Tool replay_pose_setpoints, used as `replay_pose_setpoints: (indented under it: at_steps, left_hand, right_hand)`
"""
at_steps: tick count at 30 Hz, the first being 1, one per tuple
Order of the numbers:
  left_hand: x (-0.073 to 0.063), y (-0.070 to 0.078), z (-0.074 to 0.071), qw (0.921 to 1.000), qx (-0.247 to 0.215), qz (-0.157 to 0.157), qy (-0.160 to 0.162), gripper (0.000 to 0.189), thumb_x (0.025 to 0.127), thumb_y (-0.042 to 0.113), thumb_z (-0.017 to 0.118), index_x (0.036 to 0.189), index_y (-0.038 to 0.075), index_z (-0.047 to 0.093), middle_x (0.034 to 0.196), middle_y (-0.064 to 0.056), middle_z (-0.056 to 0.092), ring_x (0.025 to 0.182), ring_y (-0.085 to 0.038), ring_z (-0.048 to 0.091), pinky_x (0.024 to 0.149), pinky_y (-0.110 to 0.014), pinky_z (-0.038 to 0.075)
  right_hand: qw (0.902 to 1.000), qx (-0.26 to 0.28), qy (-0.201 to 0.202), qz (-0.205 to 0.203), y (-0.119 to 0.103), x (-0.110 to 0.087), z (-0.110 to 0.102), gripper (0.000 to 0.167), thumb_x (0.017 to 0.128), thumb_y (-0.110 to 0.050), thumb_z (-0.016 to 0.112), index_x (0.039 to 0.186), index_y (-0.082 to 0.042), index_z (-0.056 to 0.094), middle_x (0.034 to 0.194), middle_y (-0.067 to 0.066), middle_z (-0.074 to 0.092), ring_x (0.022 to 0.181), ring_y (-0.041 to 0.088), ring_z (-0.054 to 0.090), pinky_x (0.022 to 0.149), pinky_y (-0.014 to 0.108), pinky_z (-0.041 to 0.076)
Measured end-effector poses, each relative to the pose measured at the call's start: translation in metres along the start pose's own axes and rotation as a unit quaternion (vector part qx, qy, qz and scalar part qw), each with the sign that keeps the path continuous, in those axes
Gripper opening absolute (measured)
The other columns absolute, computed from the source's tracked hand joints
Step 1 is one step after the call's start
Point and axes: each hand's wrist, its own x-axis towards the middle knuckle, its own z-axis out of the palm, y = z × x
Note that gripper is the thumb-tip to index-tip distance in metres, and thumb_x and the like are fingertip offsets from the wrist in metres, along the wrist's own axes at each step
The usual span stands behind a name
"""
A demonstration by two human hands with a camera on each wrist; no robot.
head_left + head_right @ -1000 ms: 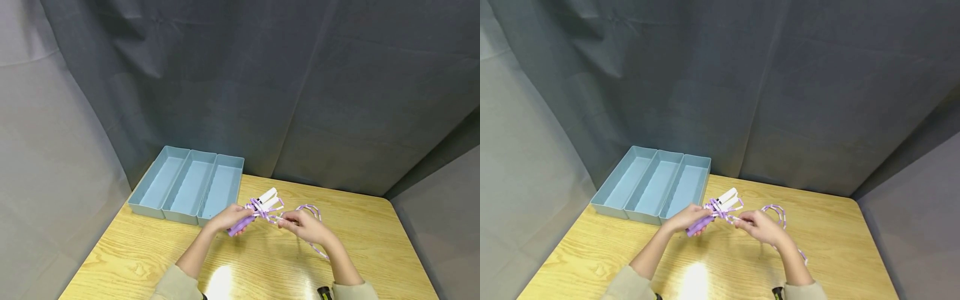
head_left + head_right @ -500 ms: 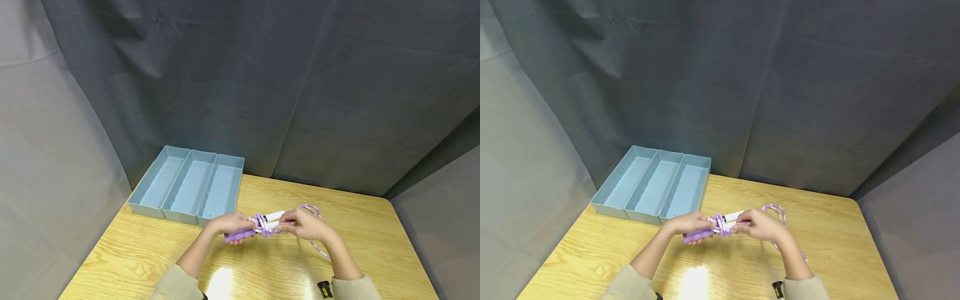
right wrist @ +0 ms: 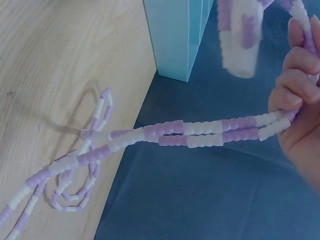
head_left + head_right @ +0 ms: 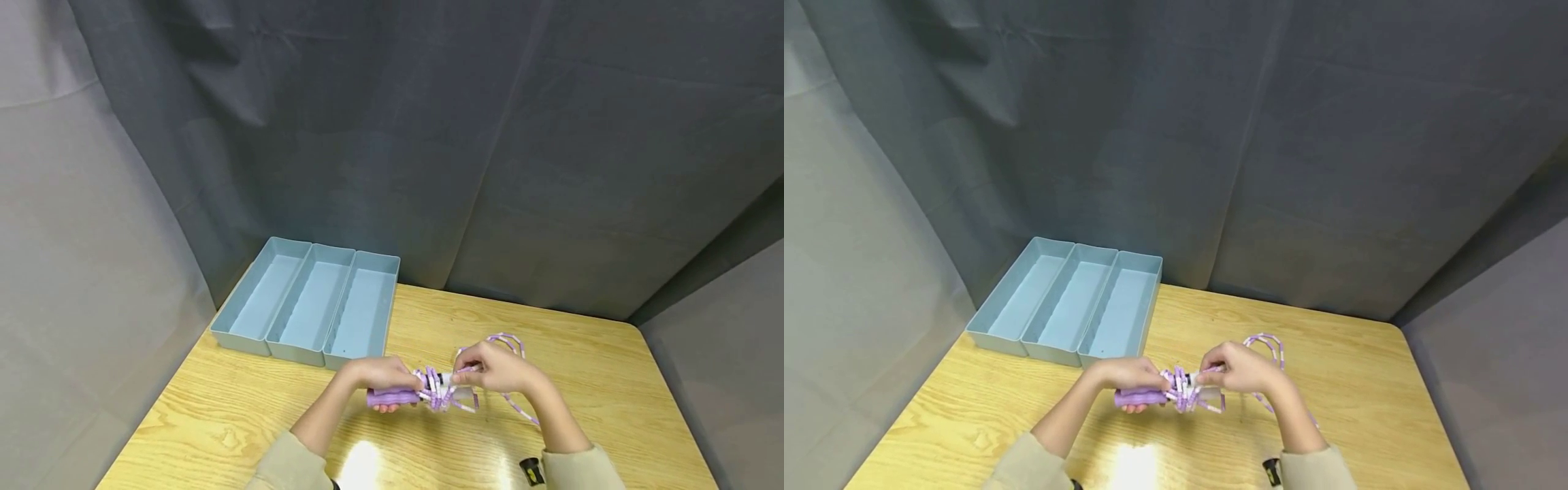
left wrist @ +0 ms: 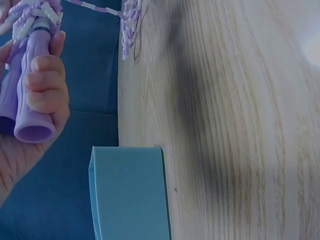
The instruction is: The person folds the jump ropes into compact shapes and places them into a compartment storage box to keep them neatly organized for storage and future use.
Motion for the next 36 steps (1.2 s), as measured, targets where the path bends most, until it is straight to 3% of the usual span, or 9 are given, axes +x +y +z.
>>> replay_pose_setpoints:
  at_steps: [6, 11, 16, 20, 25, 32, 36]
  left_hand:
    - [-0.001, 0.004, 0.003, 0.9998, 0.0, -0.001, -0.019, 0.037, 0.089, 0.035, 0.052, 0.082, 0.004, 0.07, 0.054, -0.008, 0.057, 0.04, -0.012, 0.049, 0.036, -0.022, 0.042]
    - [-0.001, 0.006, 0.005, 0.9995, -0.001, 0.002, -0.033, 0.036, 0.089, 0.035, 0.051, 0.081, 0.005, 0.069, 0.052, -0.006, 0.056, 0.039, -0.012, 0.049, 0.035, -0.021, 0.042]
    - [0.0, 0.006, 0.006, 0.999, 0.003, 0.009, -0.044, 0.035, 0.09, 0.035, 0.05, 0.08, 0.007, 0.07, 0.052, -0.006, 0.056, 0.039, -0.012, 0.049, 0.035, -0.02, 0.042]
    - [0.0, 0.007, 0.006, 0.9984, -0.004, 0.012, -0.056, 0.038, 0.091, 0.034, 0.049, 0.085, 0.002, 0.069, 0.053, -0.007, 0.056, 0.039, -0.011, 0.049, 0.035, -0.02, 0.042]
    - [-0.001, 0.008, 0.007, 0.9974, -0.011, 0.022, -0.068, 0.044, 0.091, 0.032, 0.049, 0.094, -0.01, 0.065, 0.053, -0.008, 0.057, 0.04, -0.012, 0.05, 0.035, -0.02, 0.043]
    - [-0.001, 0.005, 0.006, 0.995, -0.024, 0.038, -0.089, 0.047, 0.092, 0.03, 0.047, 0.098, -0.016, 0.06, 0.054, -0.006, 0.057, 0.04, -0.011, 0.05, 0.036, -0.02, 0.042]
    - [-0.001, 0.006, 0.006, 0.9924, -0.035, 0.052, -0.106, 0.049, 0.094, 0.028, 0.045, 0.1, -0.018, 0.058, 0.055, -0.006, 0.057, 0.041, -0.01, 0.05, 0.036, -0.019, 0.043]
  right_hand:
    - [0.9986, 0.05, -0.013, 0.01, 0.004, 0.002, 0.001, 0.012, 0.086, -0.017, 0.062, 0.077, -0.01, 0.067, 0.073, -0.001, 0.063, 0.06, 0.0, 0.048, 0.053, 0.019, 0.046]
    - [0.9966, 0.081, -0.014, -0.004, 0.007, 0.003, 0.002, 0.011, 0.087, -0.012, 0.061, 0.077, -0.008, 0.067, 0.073, 0.001, 0.062, 0.062, 0.0, 0.048, 0.055, 0.018, 0.046]
    - [0.9937, 0.11, -0.019, -0.014, 0.014, 0.005, 0.005, 0.012, 0.087, -0.009, 0.059, 0.078, -0.007, 0.066, 0.07, 0.006, 0.062, 0.058, -0.002, 0.045, 0.05, 0.016, 0.042]
    - [0.9889, 0.146, -0.018, -0.023, 0.02, 0.007, 0.007, 0.01, 0.087, -0.006, 0.058, 0.079, -0.004, 0.064, 0.07, 0.001, 0.06, 0.058, -0.002, 0.045, 0.048, 0.015, 0.041]
    - [0.9752, 0.217, -0.023, -0.039, 0.027, 0.01, 0.012, 0.007, 0.087, 0.0, 0.056, 0.082, 0.003, 0.059, 0.066, -0.01, 0.05, 0.053, -0.003, 0.039, 0.042, 0.015, 0.034]
    - [0.9527, 0.299, -0.035, -0.044, 0.036, 0.014, 0.018, 0.008, 0.086, 0.003, 0.055, 0.084, 0.01, 0.051, 0.068, -0.008, 0.05, 0.049, 0.008, 0.034, 0.041, 0.018, 0.03]
    - [0.9414, 0.333, -0.031, -0.047, 0.043, 0.015, 0.022, 0.015, 0.087, -0.001, 0.053, 0.084, 0.012, 0.048, 0.07, -0.008, 0.051, 0.055, 0.002, 0.039, 0.044, 0.017, 0.031]
